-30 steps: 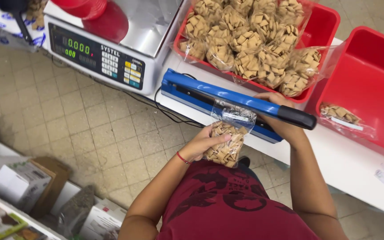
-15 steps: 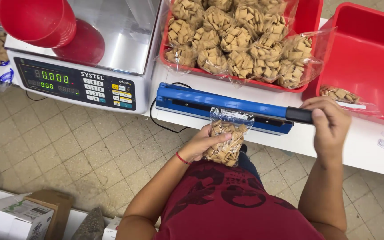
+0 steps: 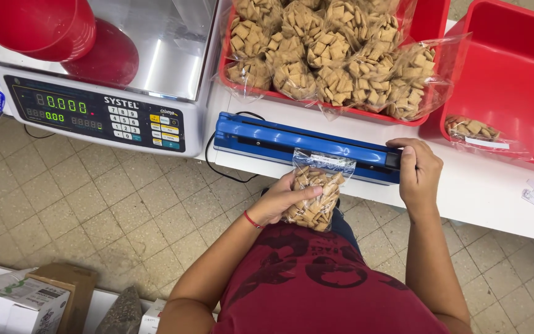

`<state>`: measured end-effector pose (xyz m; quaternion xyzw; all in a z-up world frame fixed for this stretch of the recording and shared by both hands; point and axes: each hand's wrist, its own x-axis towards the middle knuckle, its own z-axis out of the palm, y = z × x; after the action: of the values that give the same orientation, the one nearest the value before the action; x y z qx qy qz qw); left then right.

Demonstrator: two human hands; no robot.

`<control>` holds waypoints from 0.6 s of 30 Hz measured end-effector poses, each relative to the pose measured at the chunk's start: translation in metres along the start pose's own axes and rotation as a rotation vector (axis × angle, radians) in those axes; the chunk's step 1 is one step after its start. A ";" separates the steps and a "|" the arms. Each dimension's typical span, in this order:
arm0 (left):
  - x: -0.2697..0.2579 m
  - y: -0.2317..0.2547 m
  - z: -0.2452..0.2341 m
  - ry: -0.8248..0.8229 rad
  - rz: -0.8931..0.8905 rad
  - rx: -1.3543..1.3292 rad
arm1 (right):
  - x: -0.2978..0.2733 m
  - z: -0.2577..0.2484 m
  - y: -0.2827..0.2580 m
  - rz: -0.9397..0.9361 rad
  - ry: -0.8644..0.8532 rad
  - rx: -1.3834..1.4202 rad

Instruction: The person retrieves small white labels from a drawer, walks to a counter, and places them on clear plastic bags filled with snacks. They then use a blue handheld heat sealer to seal the bags and place them into a red tray.

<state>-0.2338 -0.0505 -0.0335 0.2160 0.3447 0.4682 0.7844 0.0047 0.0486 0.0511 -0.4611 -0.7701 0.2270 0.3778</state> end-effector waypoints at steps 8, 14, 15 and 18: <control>0.000 0.002 0.004 0.051 0.037 0.009 | -0.001 0.005 0.014 0.004 -0.040 0.018; -0.002 0.007 0.007 0.029 0.022 -0.012 | -0.001 0.005 0.022 -0.008 -0.069 0.017; -0.003 0.007 0.008 0.032 0.018 -0.016 | -0.002 0.005 0.022 -0.003 -0.074 0.017; -0.003 0.008 0.008 0.029 0.029 -0.019 | -0.002 0.005 0.022 0.000 -0.077 0.017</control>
<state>-0.2335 -0.0497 -0.0220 0.2068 0.3485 0.4856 0.7746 0.0127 0.0574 0.0320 -0.4487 -0.7822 0.2510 0.3519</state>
